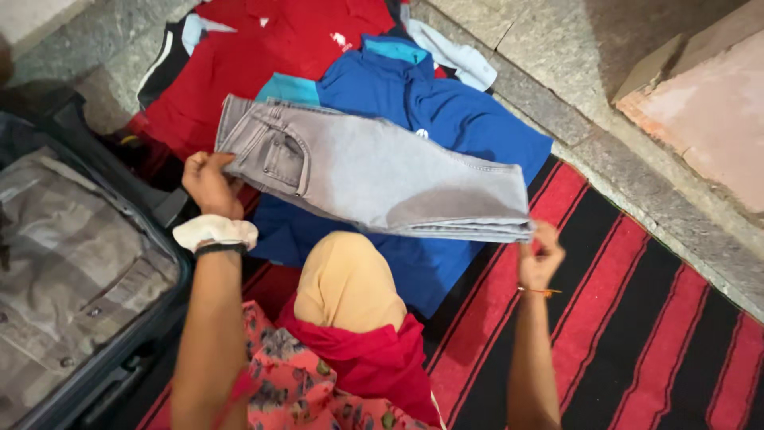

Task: The person folds a pair of jeans and places them into a suitcase that already contains other folded clothes.

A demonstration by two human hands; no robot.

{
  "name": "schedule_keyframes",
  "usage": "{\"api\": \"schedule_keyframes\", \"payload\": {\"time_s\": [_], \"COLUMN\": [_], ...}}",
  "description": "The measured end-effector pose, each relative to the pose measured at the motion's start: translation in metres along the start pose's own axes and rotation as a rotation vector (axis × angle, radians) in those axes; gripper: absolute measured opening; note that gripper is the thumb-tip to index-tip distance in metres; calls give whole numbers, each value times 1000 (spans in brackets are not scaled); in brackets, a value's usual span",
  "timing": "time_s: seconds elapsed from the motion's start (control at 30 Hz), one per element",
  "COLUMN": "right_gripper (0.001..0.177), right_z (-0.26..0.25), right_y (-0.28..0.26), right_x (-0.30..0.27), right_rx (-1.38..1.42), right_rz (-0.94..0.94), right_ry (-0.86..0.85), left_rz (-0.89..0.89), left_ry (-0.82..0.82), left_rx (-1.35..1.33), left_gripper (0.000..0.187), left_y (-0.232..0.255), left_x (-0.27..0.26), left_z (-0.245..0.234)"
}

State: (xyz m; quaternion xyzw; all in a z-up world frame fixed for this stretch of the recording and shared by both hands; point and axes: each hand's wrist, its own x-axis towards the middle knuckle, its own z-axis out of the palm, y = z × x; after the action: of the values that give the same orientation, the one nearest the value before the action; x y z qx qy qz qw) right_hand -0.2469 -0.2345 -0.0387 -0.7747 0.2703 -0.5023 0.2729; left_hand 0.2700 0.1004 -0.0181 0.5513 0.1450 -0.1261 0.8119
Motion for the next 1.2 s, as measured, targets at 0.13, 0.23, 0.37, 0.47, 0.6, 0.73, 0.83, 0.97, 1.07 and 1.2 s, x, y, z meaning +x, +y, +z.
{"api": "schedule_keyframes", "payload": {"time_s": [0.13,0.23,0.37,0.47,0.6,0.73,0.83,0.97,1.07,1.2], "right_gripper": [7,15,14,29,30,24,26,38,52,53], "right_z": [-26,-26,-6,-6,-1,16,32,45,54,136], "right_y": [-37,-33,-57,-105,-98,-22,16,4,-41,-94], "right_x": [76,111,144,157,137,55,-3,-6,32,56], "right_rx": [455,511,449,429,232,-146,-115,-398,-536,346], "right_rz": [177,338,236,141,127,-53,206,287,458,430], "right_ry": [181,97,72,109,16,-292,-369,-362,-458,-313], "left_rz": [228,207,271,331,729,864,692,480,330,271], "left_ry": [-192,-102,-208,-343,-338,-77,317,248,241,263], "left_rx": [-378,-114,-191,-376,-60,534,948,861,858,932], "left_gripper": [20,11,11,16,33,32,32,31,33,59], "left_y": [36,72,100,104,56,-40,-95,-105,-86,-56], "left_x": [-2,16,41,53,91,119,115,115,107,80], "left_z": [27,40,54,46,25,-24,-45,-60,-51,-15]}}
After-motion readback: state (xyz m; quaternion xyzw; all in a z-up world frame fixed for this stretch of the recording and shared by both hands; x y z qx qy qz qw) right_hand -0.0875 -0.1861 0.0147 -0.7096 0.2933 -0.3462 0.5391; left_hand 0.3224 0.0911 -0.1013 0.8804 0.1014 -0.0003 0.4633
